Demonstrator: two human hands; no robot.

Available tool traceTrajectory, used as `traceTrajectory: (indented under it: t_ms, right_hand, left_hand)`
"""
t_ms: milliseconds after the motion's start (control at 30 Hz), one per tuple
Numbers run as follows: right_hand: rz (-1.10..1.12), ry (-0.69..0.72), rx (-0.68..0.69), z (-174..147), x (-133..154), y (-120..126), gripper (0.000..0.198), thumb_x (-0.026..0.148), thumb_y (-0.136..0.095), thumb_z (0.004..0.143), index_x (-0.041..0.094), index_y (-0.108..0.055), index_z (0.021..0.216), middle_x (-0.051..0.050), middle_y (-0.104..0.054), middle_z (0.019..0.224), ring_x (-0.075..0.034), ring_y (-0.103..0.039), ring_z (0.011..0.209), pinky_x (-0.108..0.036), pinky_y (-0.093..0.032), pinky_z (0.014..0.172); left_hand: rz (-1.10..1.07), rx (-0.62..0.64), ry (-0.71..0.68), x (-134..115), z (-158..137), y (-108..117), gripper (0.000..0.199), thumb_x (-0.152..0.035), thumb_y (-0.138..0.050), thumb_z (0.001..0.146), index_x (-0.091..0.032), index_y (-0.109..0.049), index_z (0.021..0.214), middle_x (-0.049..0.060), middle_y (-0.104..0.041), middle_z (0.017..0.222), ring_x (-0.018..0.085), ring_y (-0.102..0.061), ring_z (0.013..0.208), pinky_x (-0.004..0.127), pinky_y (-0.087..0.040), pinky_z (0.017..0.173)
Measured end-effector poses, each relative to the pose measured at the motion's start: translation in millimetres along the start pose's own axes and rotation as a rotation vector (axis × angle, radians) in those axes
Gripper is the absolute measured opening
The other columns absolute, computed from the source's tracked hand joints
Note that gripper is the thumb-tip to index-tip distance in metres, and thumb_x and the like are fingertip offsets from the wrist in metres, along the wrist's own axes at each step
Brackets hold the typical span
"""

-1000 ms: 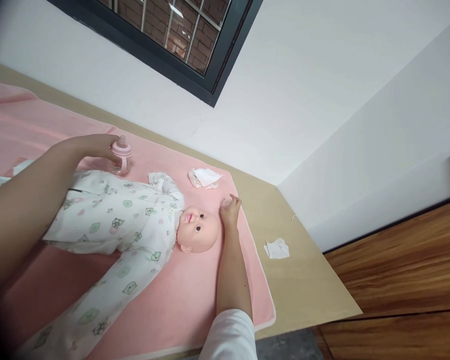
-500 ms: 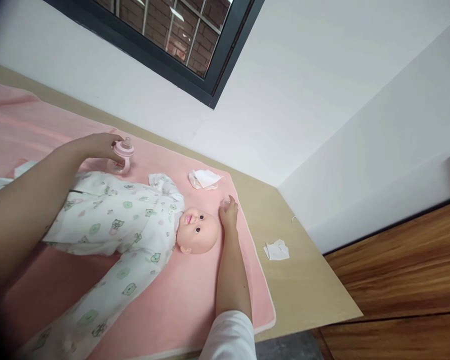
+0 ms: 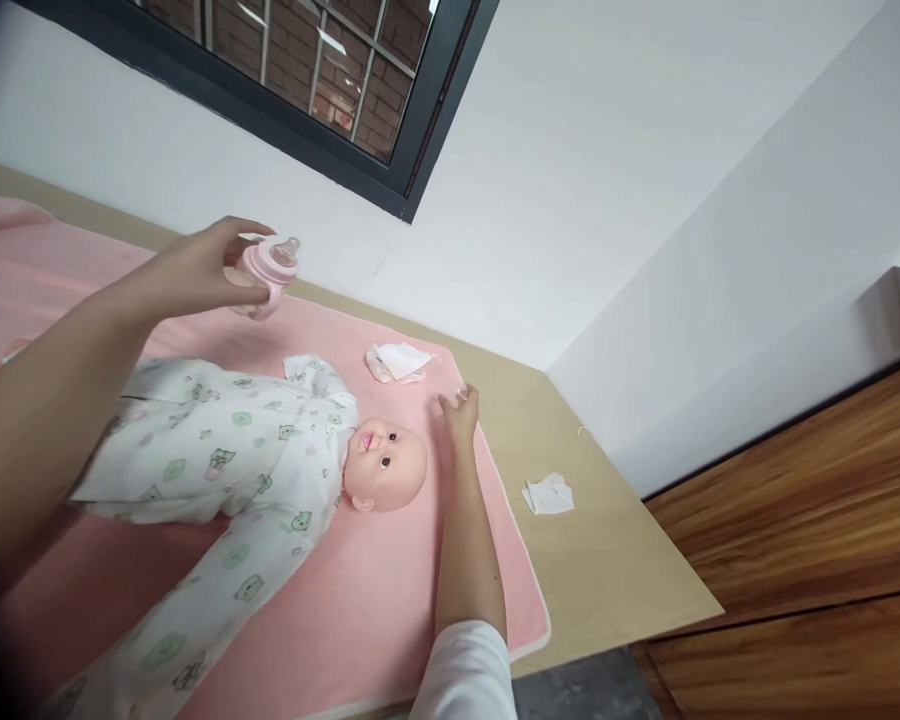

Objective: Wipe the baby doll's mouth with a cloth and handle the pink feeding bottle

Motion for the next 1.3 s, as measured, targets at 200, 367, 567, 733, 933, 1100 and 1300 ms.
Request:
traceTrajectory:
  t_ms: [200,367,567,733,933,1100,1300]
  right_hand:
    - [0.508,0.193,0.169,-20.2,101.2,-13.4,0.065,0.052,-0.076,0.073,0.02,-0.049,0.123,-0.011,-0.064,0.127,-0.021,-0.064,0.117,-0.043,-0.048,0.109]
    - [0.634,0.403,0.346,-78.8,183.8,-15.5,0.079,0.056,-0.076,0.077,0.029,-0.04,0.143,-0.01,-0.056,0.143,-0.022,-0.054,0.136,-0.045,-0.041,0.118]
    - [0.597,0.454,0.402,-121.2,215.2,-13.5,0.082,0.053,-0.075,0.081,0.036,-0.031,0.148,-0.007,-0.048,0.149,-0.024,-0.05,0.14,-0.049,-0.041,0.12]
    - [0.557,0.477,0.446,-125.9,211.8,-33.0,0.084,0.053,-0.078,0.078,0.036,-0.035,0.148,-0.007,-0.047,0.149,-0.024,-0.049,0.14,-0.046,-0.044,0.119]
    - [0.551,0.496,0.554,-129.1,211.7,-45.6,0.077,0.058,-0.064,0.088,0.037,-0.03,0.154,-0.004,-0.04,0.158,-0.026,-0.044,0.145,-0.052,-0.04,0.12]
    - [0.491,0.558,0.661,-132.0,216.6,-37.7,0.076,0.058,-0.059,0.092,0.04,-0.023,0.157,-0.001,-0.043,0.157,-0.026,-0.044,0.145,-0.055,-0.04,0.119]
    - [0.459,0.584,0.757,-145.5,221.7,-35.7,0.104,0.05,-0.08,0.078,0.04,-0.016,0.159,-0.004,-0.047,0.154,-0.028,-0.051,0.139,-0.053,-0.049,0.112]
  left_hand:
    - [-0.1,0.102,-0.153,-58.2,-11.8,-34.5,0.063,-0.044,-0.066,0.074,-0.024,-0.054,0.132,0.007,-0.065,0.132,0.03,-0.06,0.119,0.036,-0.048,0.093]
    - [-0.067,0.24,-0.277,-88.2,-23.3,-67.3,0.06,-0.052,-0.068,0.072,-0.025,-0.062,0.125,0.005,-0.069,0.123,0.03,-0.063,0.113,0.033,-0.047,0.089]
    - [-0.039,0.228,-0.334,-101.3,-31.4,-69.4,0.059,-0.053,-0.069,0.074,-0.026,-0.063,0.125,0.004,-0.071,0.117,0.028,-0.065,0.109,0.031,-0.047,0.087]
    - [-0.116,0.224,-0.314,-105.9,-34.9,-69.0,0.081,-0.06,-0.07,0.071,-0.029,-0.049,0.143,0.007,-0.068,0.129,0.03,-0.063,0.119,0.034,-0.047,0.093]
    - [-0.156,0.207,-0.259,-103.7,-34.7,-62.5,0.1,-0.055,-0.075,0.066,-0.035,-0.034,0.155,0.003,-0.072,0.119,0.031,-0.065,0.115,0.037,-0.048,0.096]
    - [-0.336,0.279,-0.234,-101.8,-35.2,-62.0,0.107,-0.051,-0.081,0.062,-0.044,-0.029,0.156,0.0,-0.072,0.119,0.029,-0.067,0.114,0.036,-0.052,0.092]
    - [-0.39,0.354,-0.227,-105.3,-40.0,-70.7,0.103,-0.048,-0.081,0.066,-0.046,-0.03,0.156,0.0,-0.069,0.127,0.029,-0.067,0.115,0.036,-0.055,0.092]
Point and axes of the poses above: each hand's wrist, its own z-axis towards the middle knuckle, its own y-axis out of the back of the hand, x = y × z, the point moved 10 cm from there along z, towards the middle knuckle
